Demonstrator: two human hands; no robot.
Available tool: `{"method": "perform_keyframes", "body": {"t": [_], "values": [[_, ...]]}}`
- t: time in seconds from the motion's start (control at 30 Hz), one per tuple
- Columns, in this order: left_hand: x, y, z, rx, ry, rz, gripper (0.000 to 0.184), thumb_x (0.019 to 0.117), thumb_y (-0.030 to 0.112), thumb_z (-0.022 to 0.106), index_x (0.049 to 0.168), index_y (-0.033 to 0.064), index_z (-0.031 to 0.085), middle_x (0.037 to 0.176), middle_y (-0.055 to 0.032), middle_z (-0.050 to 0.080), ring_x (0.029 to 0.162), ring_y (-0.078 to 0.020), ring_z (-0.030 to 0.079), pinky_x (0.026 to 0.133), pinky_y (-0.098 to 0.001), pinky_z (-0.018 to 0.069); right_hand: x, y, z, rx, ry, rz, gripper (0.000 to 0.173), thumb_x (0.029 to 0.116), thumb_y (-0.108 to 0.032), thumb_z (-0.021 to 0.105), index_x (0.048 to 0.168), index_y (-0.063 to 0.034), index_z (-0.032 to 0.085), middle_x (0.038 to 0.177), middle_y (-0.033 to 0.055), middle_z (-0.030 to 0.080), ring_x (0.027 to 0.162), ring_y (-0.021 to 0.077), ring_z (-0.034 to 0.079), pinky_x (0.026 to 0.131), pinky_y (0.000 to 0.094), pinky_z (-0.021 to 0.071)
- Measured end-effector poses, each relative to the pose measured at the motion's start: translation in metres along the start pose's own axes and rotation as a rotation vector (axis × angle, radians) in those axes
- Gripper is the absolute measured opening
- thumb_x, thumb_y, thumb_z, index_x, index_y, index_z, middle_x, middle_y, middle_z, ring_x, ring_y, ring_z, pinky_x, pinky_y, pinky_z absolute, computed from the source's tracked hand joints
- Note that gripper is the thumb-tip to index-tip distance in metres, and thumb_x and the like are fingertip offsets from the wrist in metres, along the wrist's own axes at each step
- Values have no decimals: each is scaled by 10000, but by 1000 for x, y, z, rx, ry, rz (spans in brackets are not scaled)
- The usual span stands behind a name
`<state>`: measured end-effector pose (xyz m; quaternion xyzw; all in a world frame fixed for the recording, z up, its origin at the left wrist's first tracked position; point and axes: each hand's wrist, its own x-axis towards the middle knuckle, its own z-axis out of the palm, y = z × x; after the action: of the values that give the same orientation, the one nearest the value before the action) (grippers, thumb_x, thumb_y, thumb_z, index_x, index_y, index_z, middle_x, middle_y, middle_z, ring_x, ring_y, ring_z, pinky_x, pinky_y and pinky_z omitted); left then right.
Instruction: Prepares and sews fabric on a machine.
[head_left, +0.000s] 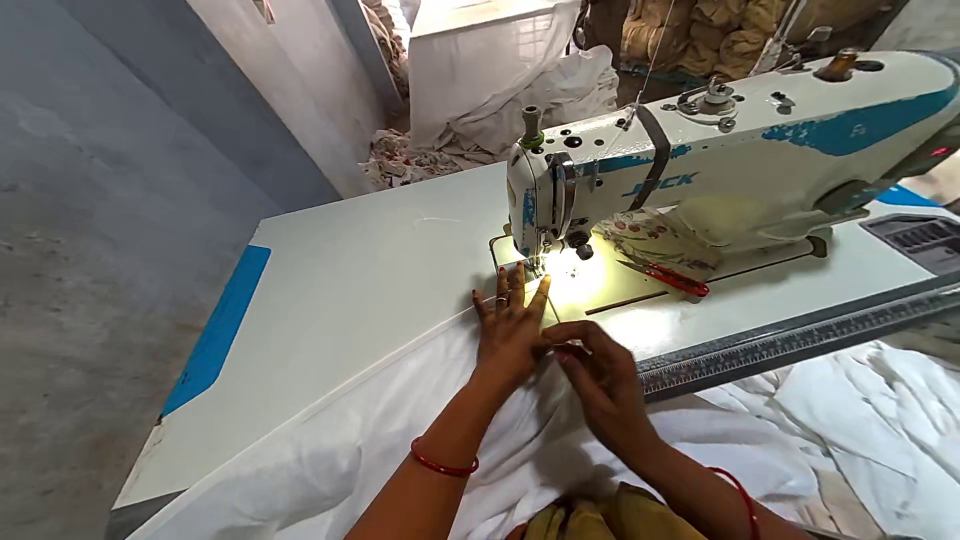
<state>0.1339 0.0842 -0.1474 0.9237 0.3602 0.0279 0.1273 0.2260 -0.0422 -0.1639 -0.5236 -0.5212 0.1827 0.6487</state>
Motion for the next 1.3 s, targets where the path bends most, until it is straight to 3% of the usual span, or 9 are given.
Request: {"method": "perform_keyframes", "body": {"t": [0.07, 0.17, 0.33, 0.47, 0.77, 0.93, 1.03, 1.13, 1.3], "values": [[-19, 15, 9, -49, 79, -24, 764, 989, 271, 592, 1655, 223, 221, 1719, -192, 71, 1582, -426, -13, 1104, -833, -16, -2, 3, 10, -109, -25, 16, 273, 1026, -155, 506, 1217, -40, 665, 1168, 60, 696, 1062, 156, 686, 919, 375, 595], [-30, 44, 3, 40, -42, -197, 681, 1043, 286, 470, 1660, 214, 191, 1726, -159, 68, 1574, -451, 18, 1065, -868, 46, 11, 16, -2, -492, -64, 12, 356, 1001, -155, 499, 1295, -25, 651, 1246, 129, 670, 1135, 258, 651, 931, 435, 557], [-4, 14, -21, -21, 44, -81, 557, 895, 554, 707, 1315, 189, 688, 1554, -205, 450, 1529, -440, 249, 1110, -815, 153, 60, 36, -38, -710, -354, -83, 336, 953, -23, 611, 1281, -25, 684, 1234, 165, 650, 1130, 348, 626, 941, 500, 543], [19, -32, -25, -230, 41, 117, 374, 844, 447, 814, 1162, 257, 769, 1513, -135, 487, 1505, -378, 286, 1130, -732, 244, 91, 52, -54, -703, -503, -242, 331, 980, 5, 543, 1238, -89, 727, 1209, 115, 678, 1158, 290, 629, 989, 472, 521], [3, -12, 9, 1, 192, 52, 511, 1010, 568, 498, 1479, 372, 547, 1592, -130, 410, 1527, -363, 285, 1133, -786, 143, 122, 70, -59, -663, -546, -274, 391, 933, 39, 486, 1184, -93, 756, 1173, 106, 723, 1089, 274, 675, 934, 445, 533], [2, -5, 5, 32, 152, 10, 554, 1016, 599, 464, 1513, 358, 507, 1623, -120, 370, 1546, -368, 240, 1126, -796, 138, 115, 65, -59, -743, -555, -244, 325, 958, 14, 516, 1175, -75, 741, 1247, 97, 701, 1156, 283, 654, 997, 478, 514], [3, -8, 2, 29, 99, -6, 617, 998, 678, 419, 1532, 373, 478, 1647, -107, 335, 1560, -364, 200, 1137, -795, 114, 107, 27, -91, -880, -376, -21, 247, 1009, -53, 583, 1209, -30, 727, 1335, 173, 659, 1257, 379, 608, 1060, 593, 471], [7, -11, -1, 19, 61, -17, 679, 968, 724, 431, 1552, 378, 445, 1662, -98, 312, 1565, -369, 177, 1132, -800, 95, 92, 13, -172, -1028, 110, -34, 312, 1044, -179, 548, 1231, 34, 676, 1312, 266, 632, 1214, 468, 609, 995, 660, 479], [11, -11, -2, 29, 80, 3, 685, 945, 724, 483, 1539, 384, 458, 1640, -85, 341, 1560, -357, 192, 1115, -811, 114, 67, 45, -234, -1112, 319, -65, 359, 998, -214, 522, 973, 115, 663, 958, 365, 656, 880, 595, 638, 706, 753, 429]]}}
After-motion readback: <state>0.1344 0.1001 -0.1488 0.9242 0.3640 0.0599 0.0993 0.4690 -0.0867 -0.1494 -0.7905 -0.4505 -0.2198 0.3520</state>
